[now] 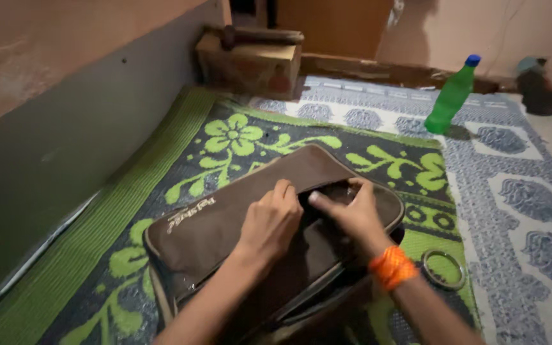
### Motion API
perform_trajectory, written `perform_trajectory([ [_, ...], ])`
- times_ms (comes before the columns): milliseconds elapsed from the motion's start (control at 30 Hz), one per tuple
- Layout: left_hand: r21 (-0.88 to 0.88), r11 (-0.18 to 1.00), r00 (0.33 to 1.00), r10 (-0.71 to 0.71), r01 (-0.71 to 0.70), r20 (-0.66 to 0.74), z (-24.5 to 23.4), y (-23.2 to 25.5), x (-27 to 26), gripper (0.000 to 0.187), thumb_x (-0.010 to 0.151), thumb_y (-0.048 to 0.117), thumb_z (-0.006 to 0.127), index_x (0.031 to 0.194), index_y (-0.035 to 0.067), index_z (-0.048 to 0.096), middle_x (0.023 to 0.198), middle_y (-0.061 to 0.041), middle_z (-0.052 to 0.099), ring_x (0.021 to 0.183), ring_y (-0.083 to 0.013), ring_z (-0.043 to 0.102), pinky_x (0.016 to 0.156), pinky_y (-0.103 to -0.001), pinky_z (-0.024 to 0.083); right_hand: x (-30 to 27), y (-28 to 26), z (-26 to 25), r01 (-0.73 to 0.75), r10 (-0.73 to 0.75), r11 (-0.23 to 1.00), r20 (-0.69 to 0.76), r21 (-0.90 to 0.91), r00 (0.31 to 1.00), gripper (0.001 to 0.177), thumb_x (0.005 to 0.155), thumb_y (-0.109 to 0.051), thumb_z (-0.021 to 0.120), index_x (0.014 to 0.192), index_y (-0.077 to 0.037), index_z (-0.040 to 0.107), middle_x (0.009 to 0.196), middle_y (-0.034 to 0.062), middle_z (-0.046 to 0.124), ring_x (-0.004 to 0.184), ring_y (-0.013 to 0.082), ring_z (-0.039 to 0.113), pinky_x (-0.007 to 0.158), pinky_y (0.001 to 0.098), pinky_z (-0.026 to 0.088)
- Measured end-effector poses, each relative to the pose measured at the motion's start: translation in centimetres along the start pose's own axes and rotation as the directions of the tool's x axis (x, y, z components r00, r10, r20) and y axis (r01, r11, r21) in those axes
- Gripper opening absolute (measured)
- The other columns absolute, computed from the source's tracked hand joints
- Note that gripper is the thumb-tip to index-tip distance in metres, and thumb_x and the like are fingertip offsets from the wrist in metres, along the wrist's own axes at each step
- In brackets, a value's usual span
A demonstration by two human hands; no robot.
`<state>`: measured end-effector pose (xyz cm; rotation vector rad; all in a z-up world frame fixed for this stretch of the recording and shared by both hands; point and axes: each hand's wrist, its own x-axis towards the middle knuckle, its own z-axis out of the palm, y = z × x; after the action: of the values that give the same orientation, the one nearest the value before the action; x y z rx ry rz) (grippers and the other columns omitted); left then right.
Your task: The person packs a backpack with daily essentials, including a small pouch, a charger with cable, several small round containers, a green plastic bottle, and a brown zippered bag. They place each item into the backpack and then close the main compartment.
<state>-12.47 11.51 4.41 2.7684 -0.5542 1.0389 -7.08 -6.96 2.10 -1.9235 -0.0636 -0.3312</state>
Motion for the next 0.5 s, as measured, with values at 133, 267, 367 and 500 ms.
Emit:
perform_trajectory([
  [133, -0.130, 0.989, 0.991, -0.088, 0.075, -0.098, 0.1, 0.1, -0.4, 0.011, 0.090, 0.012, 0.063, 0.091, 0.001, 0.061, 0.096, -0.012, 0.064, 0.078, -0.0268, 0.071, 0.062, -0.038, 0.058, -2.7, 0.1, -1.4, 0.431, -0.453, 0.862, -0.022, -0.267, 0.891, 0.083, 0.069, -0.025, 0.091, 0.137, 0.001, 0.050, 0.116, 0.0229, 0.057, 0.096, 0.0299, 0.066, 0.080, 0.0361, 0.060],
  [267, -0.154, 0.979, 0.987, -0.147, 0.136, -0.065, 0.2, 0.0, -0.7, 0.013, 0.092, 0.014, 0.063, 0.091, 0.001, 0.062, 0.094, -0.013, 0.063, 0.078, -0.0273, 0.071, 0.063, -0.040, 0.058, -5.1, -1.2, -3.0, 0.350, -0.334, 0.896, 0.106, -0.273, 0.937, 0.067, 0.071, -0.026, 0.092, 0.126, -0.004, 0.062, 0.110, 0.0124, 0.068, 0.091, 0.0225, 0.072, 0.075, 0.0335, 0.061],
  [367, -0.194, 0.973, 0.990, -0.137, 0.127, -0.040, 0.1, -0.3, -0.6, 0.011, 0.091, 0.012, 0.064, 0.088, 0.002, 0.062, 0.095, -0.013, 0.064, 0.081, -0.0297, 0.070, 0.066, -0.041, 0.058, -6.0, -2.1, -2.6, 0.393, -0.333, 0.890, 0.257, -0.233, 0.907, 0.067, 0.067, -0.024, 0.093, 0.125, -0.004, 0.066, 0.103, 0.0116, 0.072, 0.085, 0.0190, 0.072, 0.074, 0.0326, 0.061],
  [500, 0.016, 0.996, 0.986, -0.087, 0.086, 0.145, -1.6, -0.8, -1.8, 0.015, 0.076, 0.009, 0.068, 0.089, 0.003, 0.066, 0.097, -0.013, 0.066, 0.088, -0.0302, 0.071, 0.068, -0.041, 0.058, -7.2, -2.1, 0.2, 0.243, -0.173, 0.961, 0.398, -0.131, 0.901, 0.068, 0.071, -0.021, 0.088, 0.134, -0.009, 0.066, 0.091, 0.0107, 0.076, 0.076, 0.0147, 0.074, 0.070, 0.0297, 0.062],
])
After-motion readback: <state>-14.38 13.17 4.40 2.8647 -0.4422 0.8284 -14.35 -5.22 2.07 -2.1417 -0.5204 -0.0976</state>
